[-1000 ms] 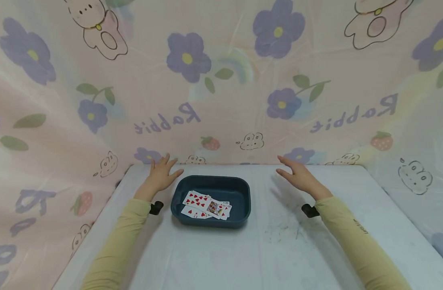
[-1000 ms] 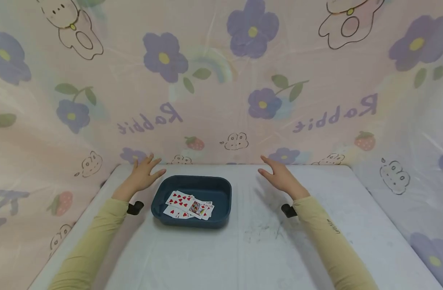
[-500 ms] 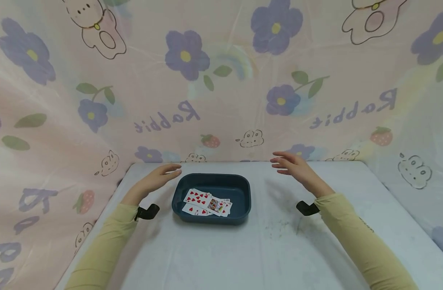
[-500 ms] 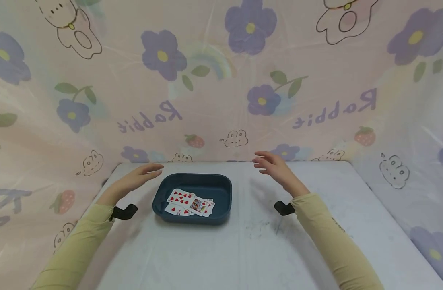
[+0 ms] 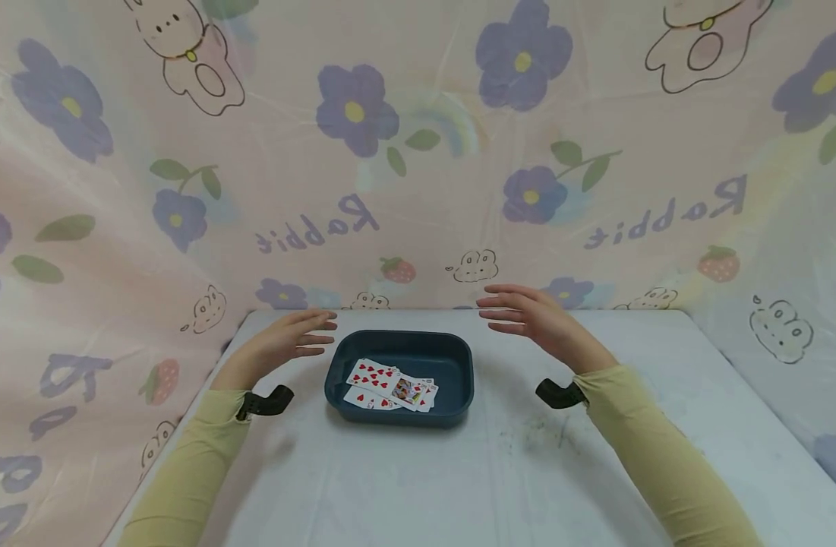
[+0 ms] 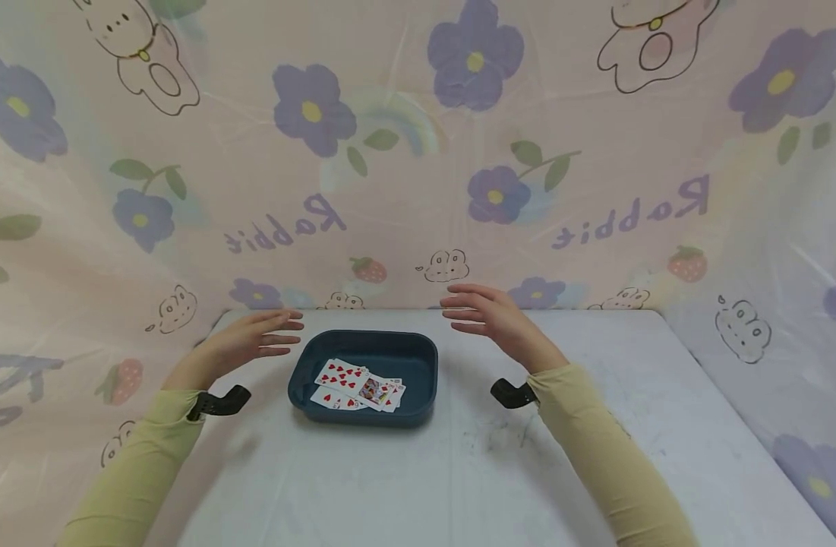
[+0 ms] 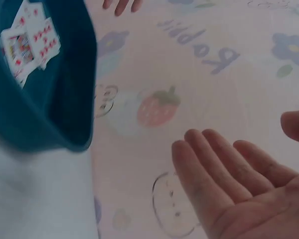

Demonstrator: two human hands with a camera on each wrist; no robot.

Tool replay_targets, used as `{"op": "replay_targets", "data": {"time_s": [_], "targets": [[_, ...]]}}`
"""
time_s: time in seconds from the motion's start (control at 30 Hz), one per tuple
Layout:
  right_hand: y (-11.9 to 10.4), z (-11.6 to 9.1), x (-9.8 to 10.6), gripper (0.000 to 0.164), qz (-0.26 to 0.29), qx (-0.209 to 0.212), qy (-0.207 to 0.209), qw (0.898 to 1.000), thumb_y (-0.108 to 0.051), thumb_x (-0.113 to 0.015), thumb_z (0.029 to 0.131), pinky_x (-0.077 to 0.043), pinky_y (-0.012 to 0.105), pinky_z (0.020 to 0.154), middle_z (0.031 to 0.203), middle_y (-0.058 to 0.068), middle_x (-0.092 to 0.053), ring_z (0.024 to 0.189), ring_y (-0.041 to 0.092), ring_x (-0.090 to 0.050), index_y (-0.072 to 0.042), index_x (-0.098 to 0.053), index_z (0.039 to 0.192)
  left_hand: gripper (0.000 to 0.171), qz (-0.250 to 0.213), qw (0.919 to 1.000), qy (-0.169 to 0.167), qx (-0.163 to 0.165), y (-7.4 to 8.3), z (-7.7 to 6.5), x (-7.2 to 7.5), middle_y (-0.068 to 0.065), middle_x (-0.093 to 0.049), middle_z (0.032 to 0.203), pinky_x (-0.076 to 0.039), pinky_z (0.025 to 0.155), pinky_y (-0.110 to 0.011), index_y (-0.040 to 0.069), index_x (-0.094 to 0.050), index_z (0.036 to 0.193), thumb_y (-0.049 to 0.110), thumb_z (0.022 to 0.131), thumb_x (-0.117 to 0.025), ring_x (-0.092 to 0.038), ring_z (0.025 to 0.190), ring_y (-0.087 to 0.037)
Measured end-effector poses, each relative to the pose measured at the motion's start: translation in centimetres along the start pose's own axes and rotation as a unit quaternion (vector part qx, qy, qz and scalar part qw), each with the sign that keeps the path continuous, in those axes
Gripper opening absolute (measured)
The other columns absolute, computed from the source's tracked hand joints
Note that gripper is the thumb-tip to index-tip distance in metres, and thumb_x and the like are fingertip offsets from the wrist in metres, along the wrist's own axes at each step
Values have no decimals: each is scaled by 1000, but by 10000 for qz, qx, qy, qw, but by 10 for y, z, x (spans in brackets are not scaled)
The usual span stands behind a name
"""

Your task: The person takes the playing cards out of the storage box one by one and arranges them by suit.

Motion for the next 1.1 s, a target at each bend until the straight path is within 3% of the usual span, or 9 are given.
{"op": "replay_targets", "data": {"time_s": [0.17,0.37,0.73,1.1], "targets": [[-7,9,-20,40,114,12,-196,9997,-22,-47,102,-39,47,99,135,23,-49,123,36,-49,-2,-44,137,56,-313,9995,66,18,-1,-2,1,-27,-31,146,-29,105,-52,-2,-28,145,33,103,-42,-34,132,-43],[-3,25,-43,39,198,-69,-521,9984,-20,-44,103,-37,49,100,133,26,-50,121,38,-51,2,-44,134,54,-491,9986,166,142,-13,-2,0,-26,-32,146,-30,105,-51,-2,-29,145,31,104,-41,-33,132,-43],[30,52,-72,42,371,-785,-656,9941,-25,-45,102,-38,47,100,131,22,-53,121,35,-52,1,-44,135,54,-754,9961,240,382,-33,-4,-4,-28,-29,146,-34,103,-50,-1,-31,144,32,103,-44,-37,131,-42],[61,68,-89,43,347,-1425,-772,9862,-25,-47,101,-40,46,99,131,22,-54,120,35,-52,-1,-43,137,45,-878,9916,727,612,-57,-2,-1,-27,-41,138,-49,88,-42,0,-39,139,20,100,-51,-44,124,-44]]}}
Point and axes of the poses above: each hand's wrist, its own z-axis towards the middle knuckle, its own x-axis out of the back of the hand, y = z × x, the point moved 9 cm from there along z, towards the middle knuckle
